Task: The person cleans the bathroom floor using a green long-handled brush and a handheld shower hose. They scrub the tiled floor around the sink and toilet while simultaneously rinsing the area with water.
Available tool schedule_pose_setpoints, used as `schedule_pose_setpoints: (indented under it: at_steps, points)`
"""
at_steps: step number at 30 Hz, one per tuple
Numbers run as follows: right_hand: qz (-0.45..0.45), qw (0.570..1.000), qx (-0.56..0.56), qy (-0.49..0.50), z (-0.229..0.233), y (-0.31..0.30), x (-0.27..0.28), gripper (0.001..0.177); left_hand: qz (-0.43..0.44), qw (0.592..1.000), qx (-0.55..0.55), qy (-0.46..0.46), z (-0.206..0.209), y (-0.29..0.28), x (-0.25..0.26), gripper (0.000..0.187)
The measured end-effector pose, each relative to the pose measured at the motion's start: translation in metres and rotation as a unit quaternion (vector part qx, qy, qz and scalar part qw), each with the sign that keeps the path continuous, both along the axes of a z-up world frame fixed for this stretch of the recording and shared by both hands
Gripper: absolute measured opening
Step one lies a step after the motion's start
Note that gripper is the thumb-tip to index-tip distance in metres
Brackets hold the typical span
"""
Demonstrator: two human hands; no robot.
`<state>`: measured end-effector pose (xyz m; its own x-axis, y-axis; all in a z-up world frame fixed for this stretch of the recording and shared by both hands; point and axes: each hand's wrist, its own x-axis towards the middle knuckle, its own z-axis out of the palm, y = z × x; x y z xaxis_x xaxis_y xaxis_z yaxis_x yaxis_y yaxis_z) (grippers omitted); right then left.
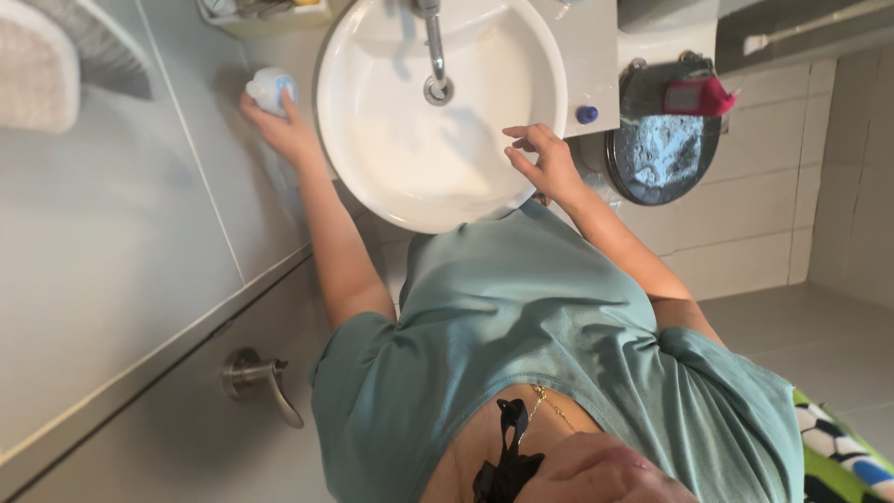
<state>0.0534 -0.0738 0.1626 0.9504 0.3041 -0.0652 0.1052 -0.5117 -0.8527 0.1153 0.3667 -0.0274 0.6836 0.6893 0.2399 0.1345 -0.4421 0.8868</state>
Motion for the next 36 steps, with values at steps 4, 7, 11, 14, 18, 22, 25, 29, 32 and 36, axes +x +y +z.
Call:
schedule_pose_setpoints:
  at_steps: [4, 7, 11, 14, 18, 22, 25, 29, 32, 36]
  points:
    - [-0.033, 0.999, 0.018, -0.028, -0.019, -0.019, -0.009, 0.027, 0.020, 0.997, 0.069, 0.016, -0.031, 0.025, 0.024, 0.057]
    - [-0.064, 0.998, 0.028, -0.009, -0.028, -0.031, -0.016, 0.027, 0.019, 0.996, 0.088, -0.018, -0.043, 0.043, 0.042, 0.057]
    - [-0.095, 0.995, 0.008, 0.013, -0.035, -0.044, -0.023, 0.029, 0.017, 0.997, 0.065, -0.027, -0.042, 0.061, 0.057, 0.057]
    - [-0.109, 0.994, 0.016, -0.004, -0.039, -0.051, -0.028, 0.029, 0.019, 0.993, 0.105, -0.051, -0.032, 0.067, 0.058, 0.068]
    - [-0.132, 0.991, 0.025, -0.022, -0.045, -0.061, -0.032, 0.027, 0.077, 0.989, 0.127, -0.026, -0.016, 0.049, 0.037, 0.094]
    - [-0.163, 0.986, 0.022, 0.019, -0.051, -0.076, -0.036, 0.028, 0.080, 0.987, 0.135, -0.018, 0.018, 0.010, 0.002, 0.087]
    - [-0.168, 0.985, 0.029, -0.004, -0.056, -0.085, -0.036, 0.027, 0.043, 0.994, 0.104, -0.012, 0.050, -0.033, -0.013, 0.075]
    - [-0.186, 0.982, 0.035, 0.006, -0.062, -0.104, -0.033, 0.025, -0.029, 0.994, 0.100, -0.046, 0.087, -0.093, -0.017, 0.068]
    - [-0.197, 0.979, 0.044, -0.018, -0.068, -0.125, -0.024, 0.024, -0.101, 0.990, 0.083, -0.062, 0.104, -0.137, -0.017, 0.063]
    - [-0.238, 0.970, 0.037, -0.019, -0.079, -0.163, 0.003, 0.021, -0.190, 0.972, 0.061, -0.128, 0.110, -0.198, -0.019, 0.051]
